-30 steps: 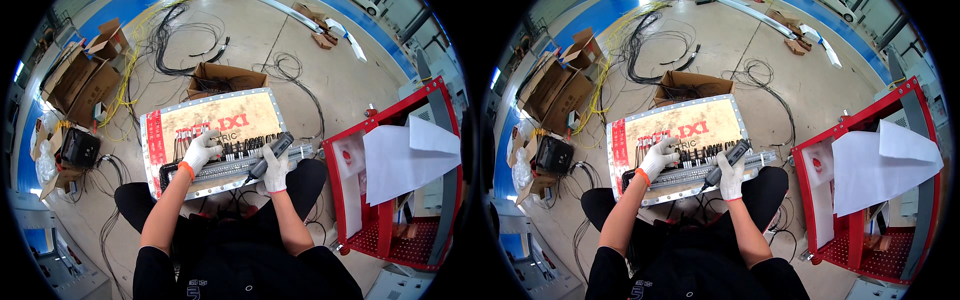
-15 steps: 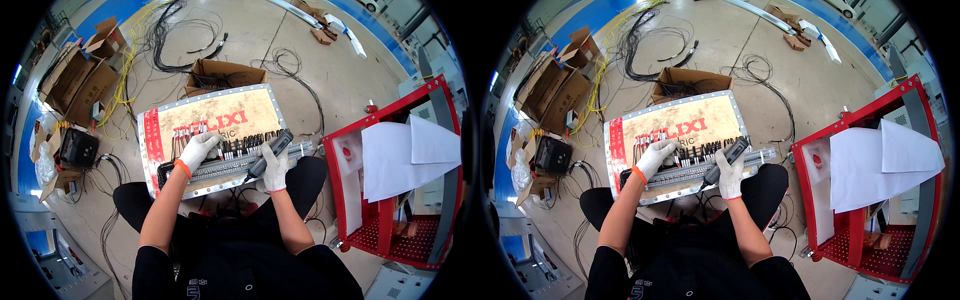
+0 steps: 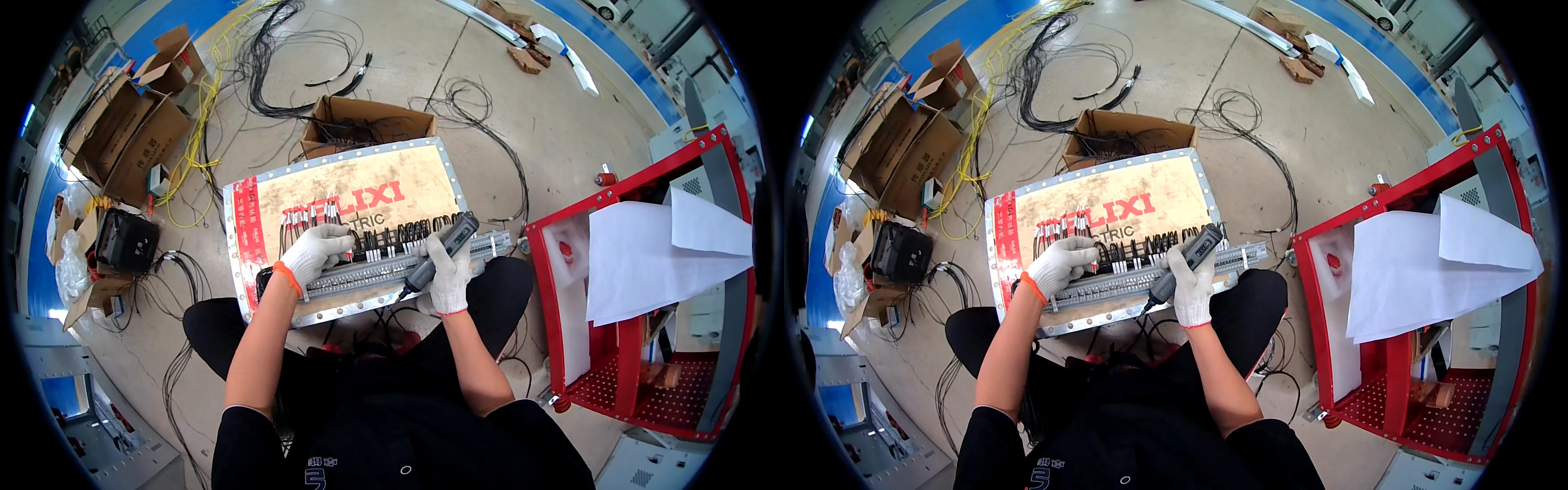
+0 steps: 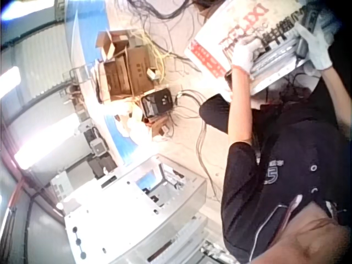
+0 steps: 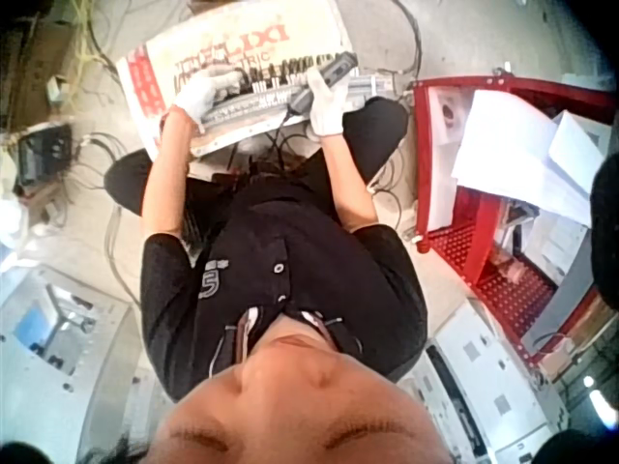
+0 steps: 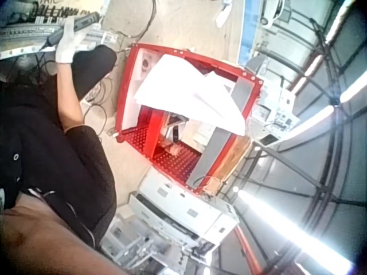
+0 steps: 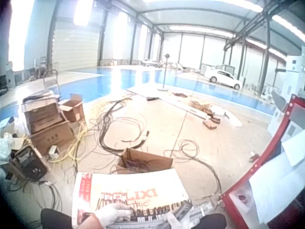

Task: The person sits on the floor and uses a handheld tool to work on a panel of electrical components, repeatedly pressing or crimping connectors along a terminal strip. The person handles wires and the panel throughout the task.

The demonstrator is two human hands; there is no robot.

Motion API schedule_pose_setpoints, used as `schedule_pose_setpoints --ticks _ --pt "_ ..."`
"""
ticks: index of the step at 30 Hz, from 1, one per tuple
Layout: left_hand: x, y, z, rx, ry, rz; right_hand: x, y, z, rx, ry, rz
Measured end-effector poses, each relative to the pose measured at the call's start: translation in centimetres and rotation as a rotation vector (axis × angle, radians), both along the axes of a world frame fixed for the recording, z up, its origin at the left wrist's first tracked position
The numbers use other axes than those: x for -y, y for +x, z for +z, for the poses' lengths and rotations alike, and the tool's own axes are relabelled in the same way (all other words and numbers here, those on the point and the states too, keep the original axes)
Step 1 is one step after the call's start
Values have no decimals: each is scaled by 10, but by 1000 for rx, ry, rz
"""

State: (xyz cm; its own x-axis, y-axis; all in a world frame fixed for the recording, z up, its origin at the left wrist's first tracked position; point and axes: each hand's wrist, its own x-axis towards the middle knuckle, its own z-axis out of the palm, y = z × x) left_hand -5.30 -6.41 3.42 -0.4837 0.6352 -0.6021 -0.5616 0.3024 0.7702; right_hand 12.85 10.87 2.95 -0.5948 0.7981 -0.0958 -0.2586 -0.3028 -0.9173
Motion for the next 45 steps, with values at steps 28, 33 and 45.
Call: schedule_pose_setpoints --ticks 28,33,45 --pt "-15 4 3 90 -55 -84 1 0 4 43 11 23" --pt "-19 19 10 -267 -160 -96 1 -1 0 29 -2 18" --pt "-20 18 -6 -150 -107 96 -1 0 -2 20 45 58"
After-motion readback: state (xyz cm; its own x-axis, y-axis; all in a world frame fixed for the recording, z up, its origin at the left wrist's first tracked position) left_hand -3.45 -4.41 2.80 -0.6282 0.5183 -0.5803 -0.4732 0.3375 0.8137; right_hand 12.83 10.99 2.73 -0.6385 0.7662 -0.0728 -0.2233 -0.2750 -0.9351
